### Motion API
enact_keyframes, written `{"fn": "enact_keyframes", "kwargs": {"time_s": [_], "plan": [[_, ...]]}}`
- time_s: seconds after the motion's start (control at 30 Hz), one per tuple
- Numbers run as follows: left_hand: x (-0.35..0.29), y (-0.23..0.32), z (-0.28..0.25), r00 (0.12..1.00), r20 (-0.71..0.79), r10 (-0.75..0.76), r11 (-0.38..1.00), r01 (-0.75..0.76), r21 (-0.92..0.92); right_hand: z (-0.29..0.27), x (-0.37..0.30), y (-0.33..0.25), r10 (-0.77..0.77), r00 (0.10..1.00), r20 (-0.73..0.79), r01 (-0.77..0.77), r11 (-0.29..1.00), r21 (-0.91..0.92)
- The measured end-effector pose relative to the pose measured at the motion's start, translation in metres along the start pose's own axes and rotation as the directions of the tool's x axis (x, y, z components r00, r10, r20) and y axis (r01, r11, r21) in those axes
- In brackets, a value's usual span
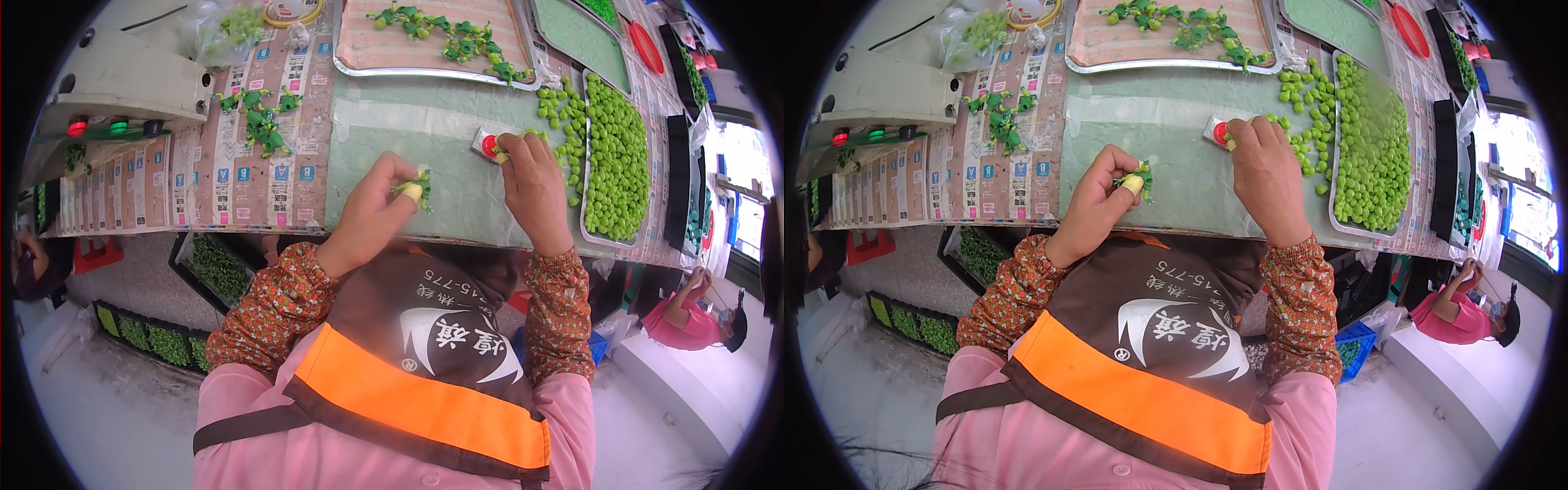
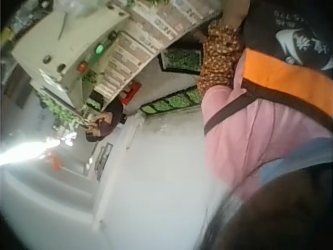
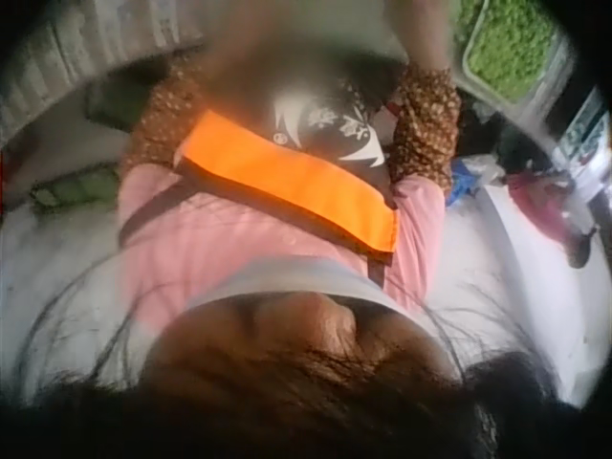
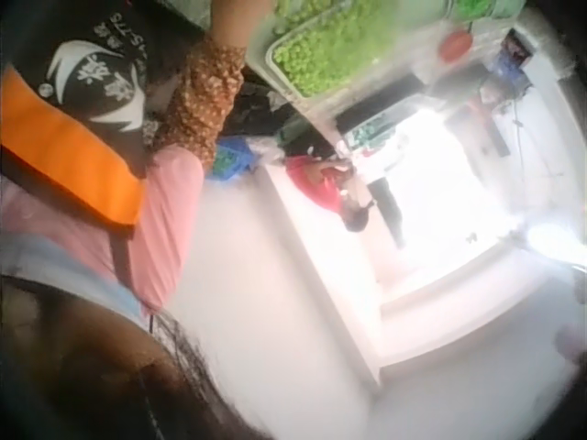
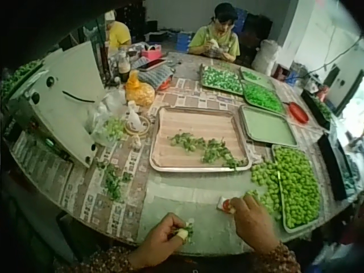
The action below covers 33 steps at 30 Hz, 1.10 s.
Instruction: The person assembles toy frog figurines by picking up body and head components, pressing parts onto an adhesive pad, and pressing the pieces together by hand.
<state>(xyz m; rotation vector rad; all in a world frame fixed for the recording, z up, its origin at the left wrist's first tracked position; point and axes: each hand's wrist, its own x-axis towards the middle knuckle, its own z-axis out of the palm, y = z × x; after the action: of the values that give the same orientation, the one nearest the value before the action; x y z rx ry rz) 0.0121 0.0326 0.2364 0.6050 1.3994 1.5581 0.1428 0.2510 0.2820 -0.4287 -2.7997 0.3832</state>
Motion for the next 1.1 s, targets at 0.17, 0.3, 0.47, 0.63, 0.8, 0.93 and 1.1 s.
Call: {"fn": "enact_keyframes", "kwargs": {"time_s": [0.17,0.3,0.47,0.63,0.8,0.93,1.1], "plan": [[0.000,0.000,0.002,0.999,-0.006,0.041,0.999,-0.041,0.010,0.003,0.002,-0.002,-0.040,0.999,0.005,0.040,0.996,-0.085],[0.001,0.001,0.001,1.000,-0.020,0.009,0.999,-0.010,-0.046,-0.001,0.001,-0.001,-0.026,1.000,-0.007,0.026,0.999,-0.025],[0.001,0.006,0.004,0.999,-0.043,0.014,1.000,-0.014,-0.015,-0.004,-0.003,-0.004,0.010,0.998,-0.054,-0.011,1.000,-0.019],[-0.002,0.009,0.010,0.999,-0.025,-0.030,0.997,0.028,-0.068,-0.010,-0.012,-0.027,0.183,0.983,-0.023,-0.153,0.876,0.458],[-0.004,0.014,0.016,0.999,-0.021,-0.039,0.999,0.039,0.002,-0.013,-0.031,-0.059,0.168,0.985,0.042,-0.160,0.794,0.586],[-0.006,0.019,0.022,0.999,-0.029,-0.029,1.000,0.029,0.012,-0.008,-0.037,-0.065,0.094,0.995,-0.022,-0.066,0.831,0.552],[-0.011,0.016,0.027,0.999,-0.039,0.005,0.997,-0.002,0.079,-0.009,-0.042,-0.069,0.076,0.997,-0.008,-0.062,0.865,0.498]]}}
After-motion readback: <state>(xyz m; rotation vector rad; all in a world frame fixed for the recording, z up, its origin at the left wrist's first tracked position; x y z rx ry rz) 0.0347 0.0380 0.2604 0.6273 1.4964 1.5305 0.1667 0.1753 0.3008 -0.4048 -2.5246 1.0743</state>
